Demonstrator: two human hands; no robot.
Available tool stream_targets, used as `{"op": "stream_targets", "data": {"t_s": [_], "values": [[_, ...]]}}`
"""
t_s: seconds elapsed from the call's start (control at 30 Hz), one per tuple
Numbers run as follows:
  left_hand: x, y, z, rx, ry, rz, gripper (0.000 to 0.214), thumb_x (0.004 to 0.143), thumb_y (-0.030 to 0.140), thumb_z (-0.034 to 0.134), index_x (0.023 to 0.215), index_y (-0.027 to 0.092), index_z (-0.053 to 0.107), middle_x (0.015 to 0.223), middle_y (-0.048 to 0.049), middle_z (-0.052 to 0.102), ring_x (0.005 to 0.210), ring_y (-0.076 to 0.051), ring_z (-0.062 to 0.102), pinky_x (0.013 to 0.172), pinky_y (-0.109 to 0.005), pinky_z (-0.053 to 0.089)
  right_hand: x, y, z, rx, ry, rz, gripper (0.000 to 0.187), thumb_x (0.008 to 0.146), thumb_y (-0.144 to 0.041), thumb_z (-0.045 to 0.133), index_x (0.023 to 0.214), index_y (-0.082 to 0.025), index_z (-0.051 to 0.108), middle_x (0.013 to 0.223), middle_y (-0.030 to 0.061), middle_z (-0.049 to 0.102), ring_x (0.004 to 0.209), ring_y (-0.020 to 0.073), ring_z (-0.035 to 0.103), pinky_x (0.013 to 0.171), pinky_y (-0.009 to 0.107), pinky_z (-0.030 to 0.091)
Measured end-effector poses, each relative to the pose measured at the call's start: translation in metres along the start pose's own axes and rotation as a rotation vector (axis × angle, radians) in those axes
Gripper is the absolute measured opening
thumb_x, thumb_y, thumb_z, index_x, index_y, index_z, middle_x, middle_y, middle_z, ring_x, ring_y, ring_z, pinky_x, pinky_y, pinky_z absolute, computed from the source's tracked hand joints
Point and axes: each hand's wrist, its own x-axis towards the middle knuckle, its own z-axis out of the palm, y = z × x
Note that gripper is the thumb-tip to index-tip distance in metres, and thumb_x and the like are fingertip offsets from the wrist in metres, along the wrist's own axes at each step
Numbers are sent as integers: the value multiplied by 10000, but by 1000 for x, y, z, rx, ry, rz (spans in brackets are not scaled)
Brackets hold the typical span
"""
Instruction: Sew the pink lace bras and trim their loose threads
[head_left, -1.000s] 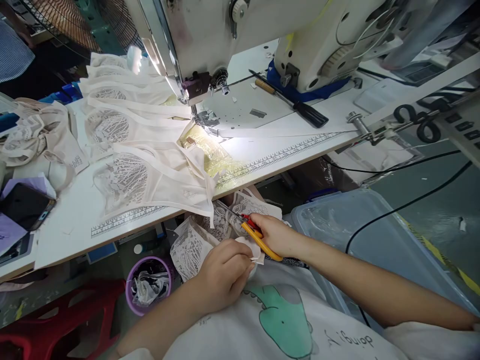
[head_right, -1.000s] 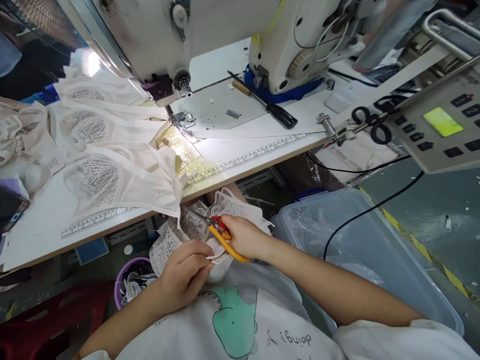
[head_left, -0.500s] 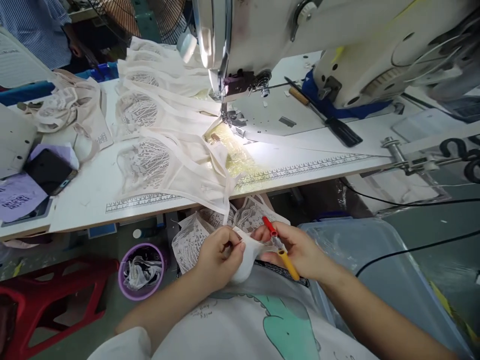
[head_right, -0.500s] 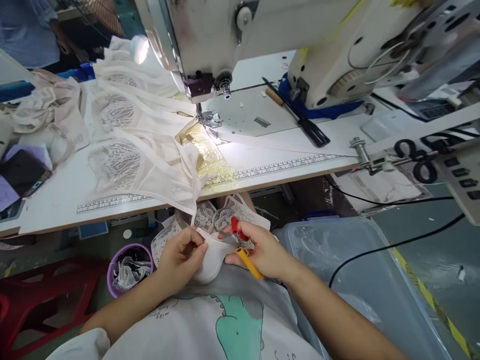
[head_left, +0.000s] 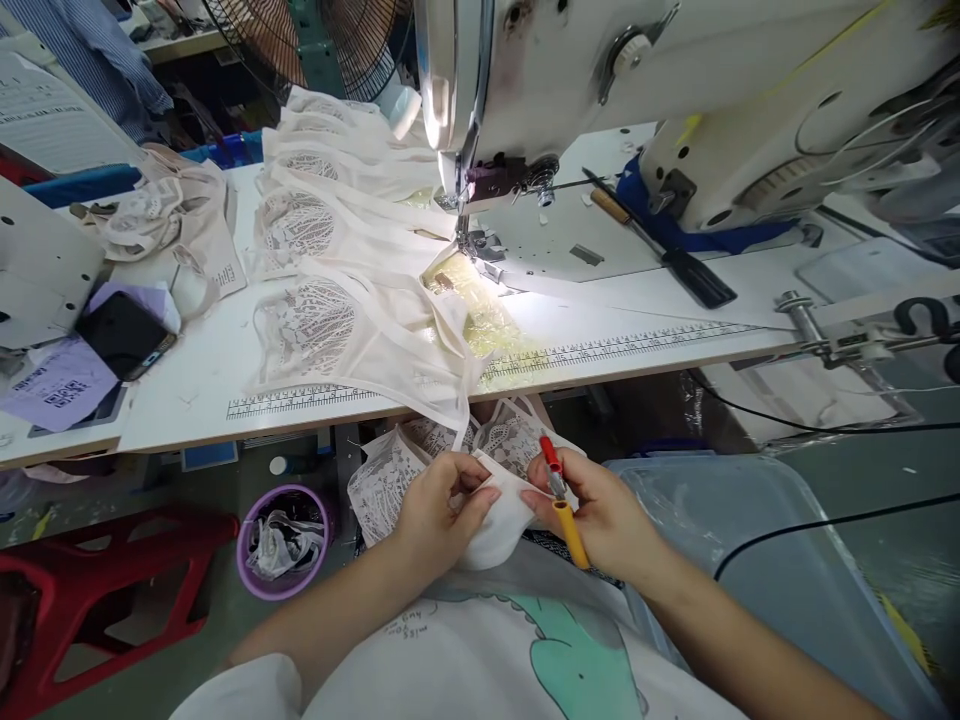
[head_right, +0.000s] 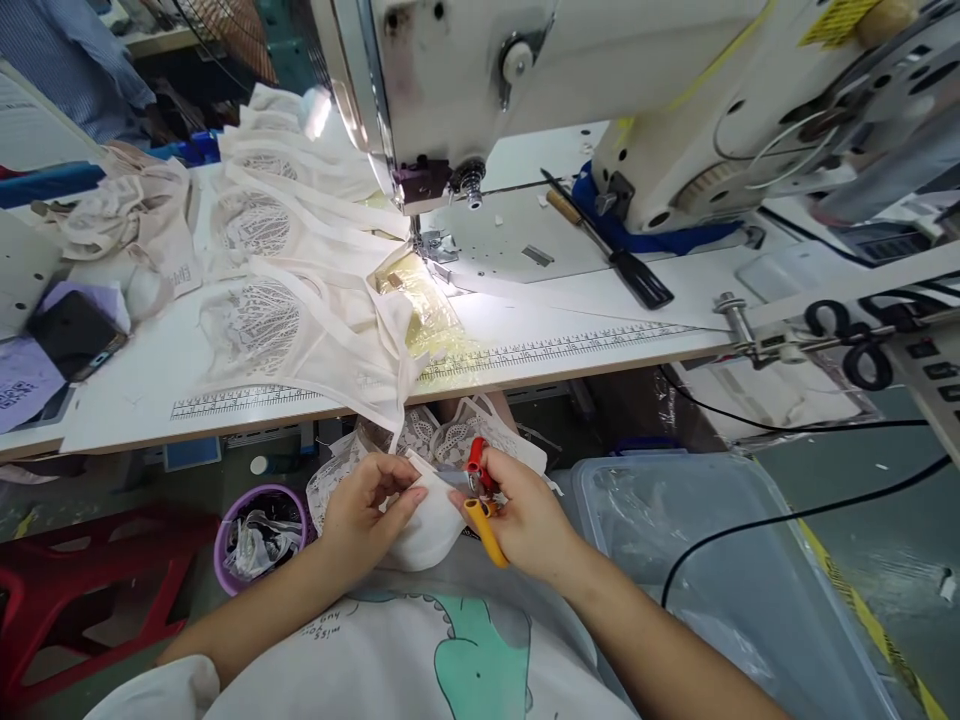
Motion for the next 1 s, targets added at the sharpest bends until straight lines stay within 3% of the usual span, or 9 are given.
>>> {"op": "stream_targets", "data": {"t_s": [0.13,0.23,0.37,0.57,0.67,0.77,0.83,0.9,1.0], "values": [[1,0,2,-71,0,-10,147,767,151,557,885,190,480,741,-1,589,621,-109,577,556,-215,486,1,-6,-1,-108,34,-30,183,742,-278,568,679,-220,406,639,-11,463,568,148,410,515,269,352],[1,-1,1,-185,-7,-76,185,775,141,545,931,192,459,765,0,570,644,-101,561,577,-214,477,3,-6,-6,-102,-30,-15,186,740,-319,575,687,-216,430,657,7,494,575,161,444,516,279,373],[0,-6,-4,-375,3,-213,291,792,179,571,1055,192,449,760,12,520,700,-102,536,634,-224,467,2,7,-15,57,-92,35,209,778,-379,580,750,-212,457,751,35,546,650,186,501,558,298,423],[-3,-12,-12,-459,-17,-264,477,798,236,604,1230,213,404,765,9,532,705,-111,530,649,-238,474,-6,23,-6,302,10,-47,133,821,-285,582,833,-221,466,847,28,546,801,202,546,697,324,464],[-8,-19,-23,-417,-51,-214,440,799,232,608,1207,217,441,785,-10,567,715,-119,553,656,-244,486,-4,15,1,336,56,-71,124,817,-258,567,818,-226,447,845,21,544,836,205,563,744,334,474],[-10,-18,-44,-271,-189,-153,385,823,219,576,1195,216,474,862,-51,597,768,-149,583,683,-278,510,-1,0,3,321,60,-71,134,767,-179,582,819,-219,466,842,24,556,784,193,560,694,312,470],[-7,-5,-59,-75,-278,-30,357,827,209,562,1179,211,502,987,-96,599,892,-197,587,754,-331,513,1,-10,1,264,13,-82,163,717,-139,591,811,-215,481,839,28,562,757,188,547,648,295,459],[1,18,-68,152,-314,179,348,825,203,556,1170,208,512,1112,-124,573,1021,-240,553,849,-390,483,4,-20,-2,179,-64,-105,151,695,-146,584,784,-211,481,810,29,552,743,191,537,626,290,454],[16,50,-63,423,-364,412,279,821,202,541,1100,192,536,1067,-115,608,1023,-255,555,913,-440,440,8,-33,-5,93,-166,-145,110,709,-183,567,755,-206,469,753,25,536,690,181,518,580,281,438]]}}
